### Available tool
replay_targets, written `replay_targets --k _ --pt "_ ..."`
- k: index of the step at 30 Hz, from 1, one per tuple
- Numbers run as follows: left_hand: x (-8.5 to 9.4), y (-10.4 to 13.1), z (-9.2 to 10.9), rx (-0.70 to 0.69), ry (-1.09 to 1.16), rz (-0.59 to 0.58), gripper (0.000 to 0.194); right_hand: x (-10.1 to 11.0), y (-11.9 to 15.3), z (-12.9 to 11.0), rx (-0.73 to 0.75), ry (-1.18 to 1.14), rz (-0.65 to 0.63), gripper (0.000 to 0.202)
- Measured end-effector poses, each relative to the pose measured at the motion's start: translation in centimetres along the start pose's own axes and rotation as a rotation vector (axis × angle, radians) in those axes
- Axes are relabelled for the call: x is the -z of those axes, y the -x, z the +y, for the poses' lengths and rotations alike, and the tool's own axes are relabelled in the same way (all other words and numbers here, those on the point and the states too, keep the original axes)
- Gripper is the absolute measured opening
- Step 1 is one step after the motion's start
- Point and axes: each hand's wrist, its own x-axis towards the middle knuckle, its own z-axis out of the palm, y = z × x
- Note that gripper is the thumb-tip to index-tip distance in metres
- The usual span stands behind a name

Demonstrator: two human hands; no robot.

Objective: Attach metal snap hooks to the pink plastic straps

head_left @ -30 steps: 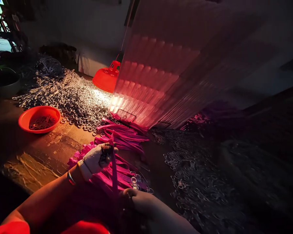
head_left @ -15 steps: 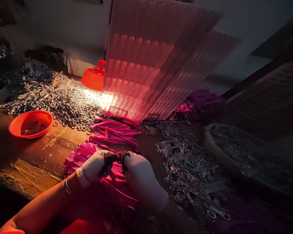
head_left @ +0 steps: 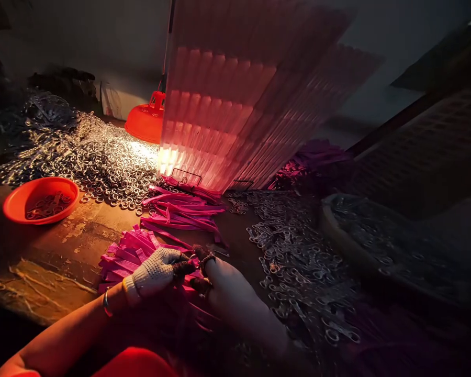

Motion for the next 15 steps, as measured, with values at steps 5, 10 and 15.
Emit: replay_targets --k 5,10,15 --pt "-0.6 0.1 0.1 -0.062 -0.075 0.000 0.028 0.8 -0.1 -0.4 -0.066 0.107 -0.153 0.019" --pt "-0.9 0.5 1.0 -0.036 -0.269 -0.014 0.022 -0.2 0.6 0.1 0.038 0.021 -0.103 0.011" --pt "-1.3 0.7 0.9 -0.112 -0.413 0.072 0.020 0.7 0.8 0.9 0.000 -0.105 -0.048 0.007"
